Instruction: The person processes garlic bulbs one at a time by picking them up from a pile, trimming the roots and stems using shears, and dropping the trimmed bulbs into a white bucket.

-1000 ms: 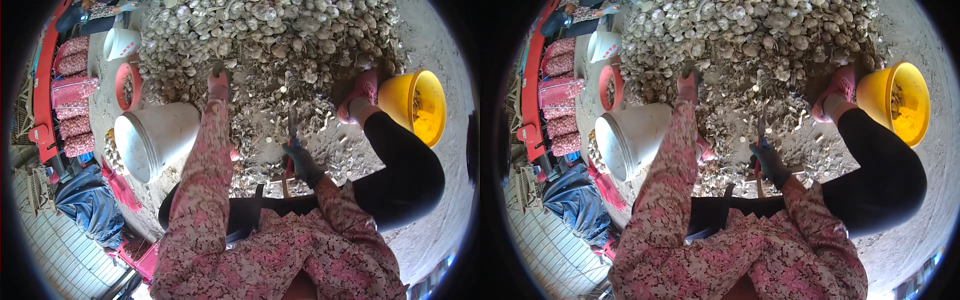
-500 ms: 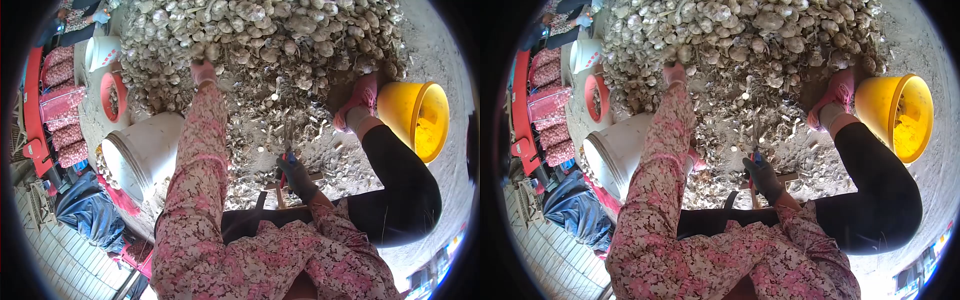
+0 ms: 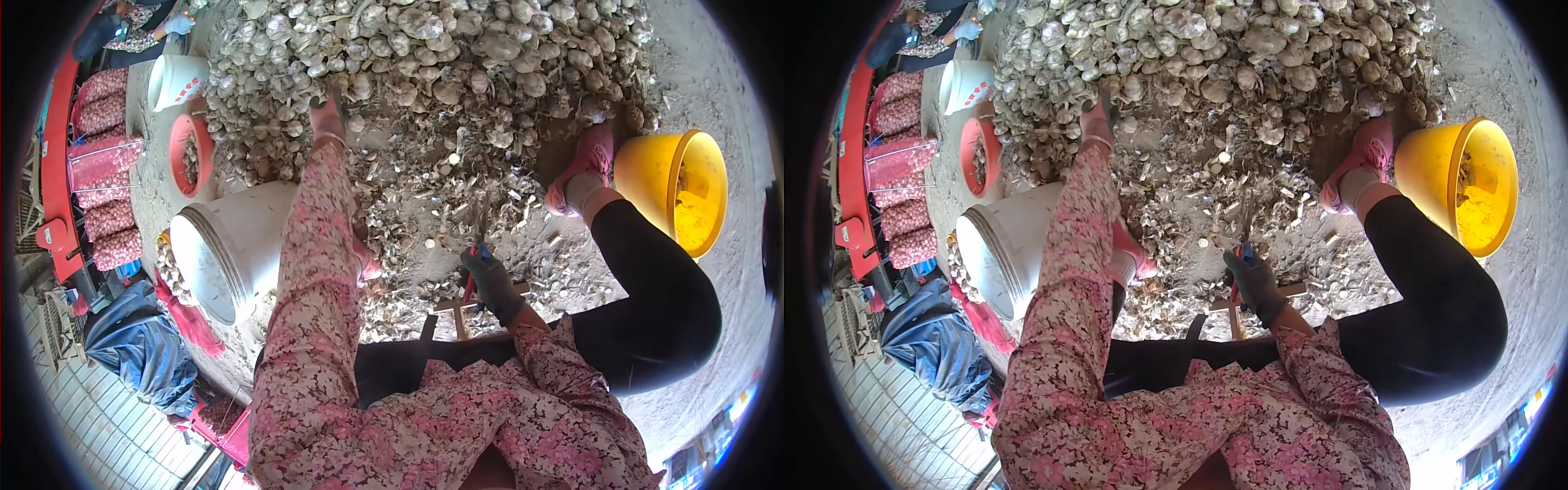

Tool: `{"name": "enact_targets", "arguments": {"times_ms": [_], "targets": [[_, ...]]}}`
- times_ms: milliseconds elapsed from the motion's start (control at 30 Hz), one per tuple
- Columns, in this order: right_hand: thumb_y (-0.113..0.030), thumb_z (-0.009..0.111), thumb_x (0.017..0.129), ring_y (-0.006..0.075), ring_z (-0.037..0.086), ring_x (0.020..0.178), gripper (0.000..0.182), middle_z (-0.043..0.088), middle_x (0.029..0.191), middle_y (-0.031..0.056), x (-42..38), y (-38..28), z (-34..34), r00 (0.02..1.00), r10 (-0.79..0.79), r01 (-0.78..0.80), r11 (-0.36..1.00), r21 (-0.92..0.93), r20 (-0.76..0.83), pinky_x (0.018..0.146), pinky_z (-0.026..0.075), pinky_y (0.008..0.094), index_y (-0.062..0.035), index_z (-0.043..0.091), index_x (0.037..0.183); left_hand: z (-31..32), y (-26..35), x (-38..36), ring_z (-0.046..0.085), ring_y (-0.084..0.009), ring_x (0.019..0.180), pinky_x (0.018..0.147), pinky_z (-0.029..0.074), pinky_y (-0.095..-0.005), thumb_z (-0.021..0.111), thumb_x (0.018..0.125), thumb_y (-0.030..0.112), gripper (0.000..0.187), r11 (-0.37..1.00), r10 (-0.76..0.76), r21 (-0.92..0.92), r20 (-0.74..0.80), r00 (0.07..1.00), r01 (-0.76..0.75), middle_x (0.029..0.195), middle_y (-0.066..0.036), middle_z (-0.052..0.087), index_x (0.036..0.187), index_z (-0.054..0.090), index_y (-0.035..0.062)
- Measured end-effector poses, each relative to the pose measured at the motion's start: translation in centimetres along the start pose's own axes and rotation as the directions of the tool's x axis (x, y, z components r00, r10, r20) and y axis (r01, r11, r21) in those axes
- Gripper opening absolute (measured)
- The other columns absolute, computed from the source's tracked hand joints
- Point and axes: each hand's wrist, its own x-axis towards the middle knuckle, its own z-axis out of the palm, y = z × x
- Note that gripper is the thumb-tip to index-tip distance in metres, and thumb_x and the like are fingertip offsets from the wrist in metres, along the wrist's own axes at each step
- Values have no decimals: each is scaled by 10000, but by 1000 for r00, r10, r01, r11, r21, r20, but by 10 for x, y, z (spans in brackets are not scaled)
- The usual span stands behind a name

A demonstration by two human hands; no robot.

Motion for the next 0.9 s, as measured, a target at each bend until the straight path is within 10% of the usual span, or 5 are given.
{"name": "enact_targets", "arguments": {"times_ms": [133, 400, 567, 700, 900], "targets": [[-309, 632, 883, 116, 563, 644, 253, 581, 739, 5, 1, -5, 5, 1000, -14, 14, 1000, 17, 16, 590, 458, 278, -62, 582, 906, 33, 9, 33, 647, -238, 721, 568, 545, -341, 756, 780, 161, 449, 916, -374, -132, 61, 925, 379, 885, -113, 657, 1176, 566, 68], [-321, 640, 887, 114, 554, 671, 326, 590, 742, 32, 8, -6, 1, 982, -170, 187, 939, -288, 85, 616, 464, 291, -52, 560, 1054, 29, -46, -64, 639, -288, 938, 740, 547, -360, 762, 730, 111, 523, 939, 228, 163, 366, 902, -303, 1039, -152, 633, 1188, 526, 25], [-325, 679, 830, 323, 636, 855, 464, 648, 941, 168, -22, -38, -5, 817, -576, 445, 620, -646, 10, 765, 495, 393, -47, 526, 1169, 6, -39, -214, 612, -179, 817, 685, 525, -279, 699, 824, 117, 366, 808, -189, -374, 566, 803, 455, 994, -42, 609, 1157, 549, 117], [-304, 700, 747, 316, 613, 826, 568, 633, 929, 141, -19, -41, -20, 373, -903, 584, 51, -810, 212, 727, 491, 420, -49, 512, 1219, -16, 0, -298, 632, -189, 861, 669, 537, -275, 668, 828, 40, 385, 864, -192, -312, 521, 832, 395, 1048, -57, 617, 1184, 537, 105], [-309, 700, 728, 322, 602, 884, 632, 616, 957, 164, -60, -48, -15, 494, -797, 358, -178, -916, 348, 789, 461, 423, -7, 497, 1244, -49, 1, -338, 613, -213, 1007, 821, 542, -348, 702, 711, -60, 582, 968, 102, -245, 551, 828, 44, 1134, -110, 598, 1241, 481, 29]]}}
